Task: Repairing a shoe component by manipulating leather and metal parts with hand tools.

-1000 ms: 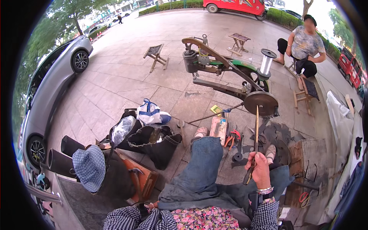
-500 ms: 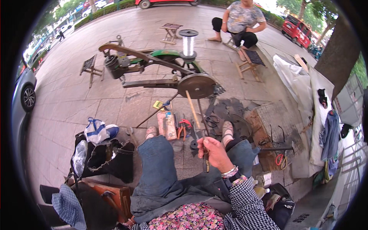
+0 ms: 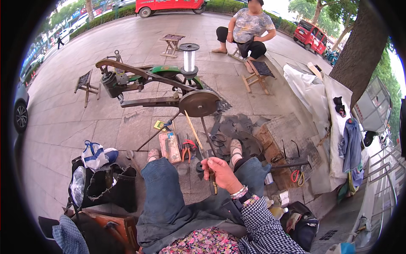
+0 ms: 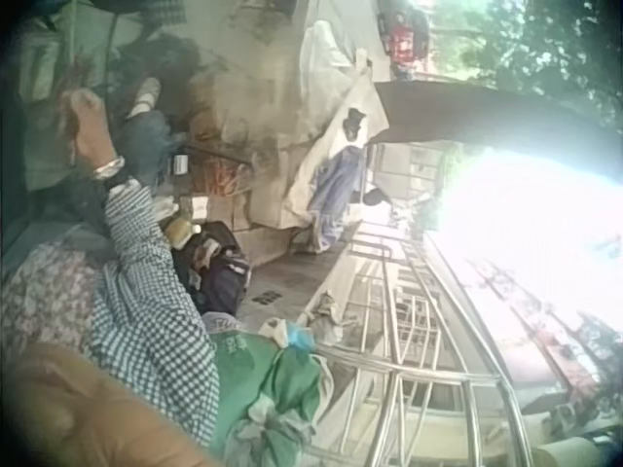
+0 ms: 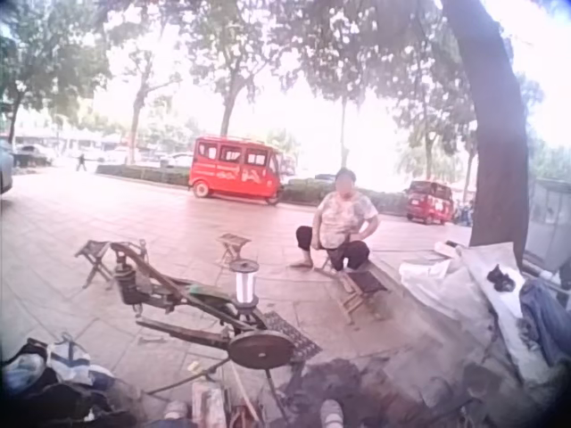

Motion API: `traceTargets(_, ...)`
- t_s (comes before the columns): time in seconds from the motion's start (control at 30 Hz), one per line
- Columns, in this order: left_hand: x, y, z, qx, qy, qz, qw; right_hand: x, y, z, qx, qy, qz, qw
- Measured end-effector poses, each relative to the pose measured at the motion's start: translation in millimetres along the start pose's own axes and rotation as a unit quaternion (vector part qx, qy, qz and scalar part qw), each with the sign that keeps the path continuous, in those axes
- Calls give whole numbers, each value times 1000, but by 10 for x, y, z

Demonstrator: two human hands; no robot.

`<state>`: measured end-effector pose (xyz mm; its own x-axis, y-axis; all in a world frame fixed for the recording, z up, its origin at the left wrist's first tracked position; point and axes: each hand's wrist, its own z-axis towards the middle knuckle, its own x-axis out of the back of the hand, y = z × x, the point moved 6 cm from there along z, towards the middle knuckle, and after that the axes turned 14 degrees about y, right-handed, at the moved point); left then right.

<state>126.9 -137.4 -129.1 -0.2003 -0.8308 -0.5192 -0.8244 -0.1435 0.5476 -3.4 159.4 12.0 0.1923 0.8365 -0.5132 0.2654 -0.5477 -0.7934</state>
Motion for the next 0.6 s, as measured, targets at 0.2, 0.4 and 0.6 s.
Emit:
traceTargets(0.2, -64, 52, -197, -31, -12, -11, 999, -17, -14, -6, -3, -5, 6, 1000)
traceTargets(0.4, -74, 47, -449, -55, -19, -21, 998, 15, 14, 9, 8, 3, -6, 1000)
traceTargets(0.6, -105, -9, -727, -78, -21, -38, 996, -9, 5, -2, 8, 0, -25, 1000)
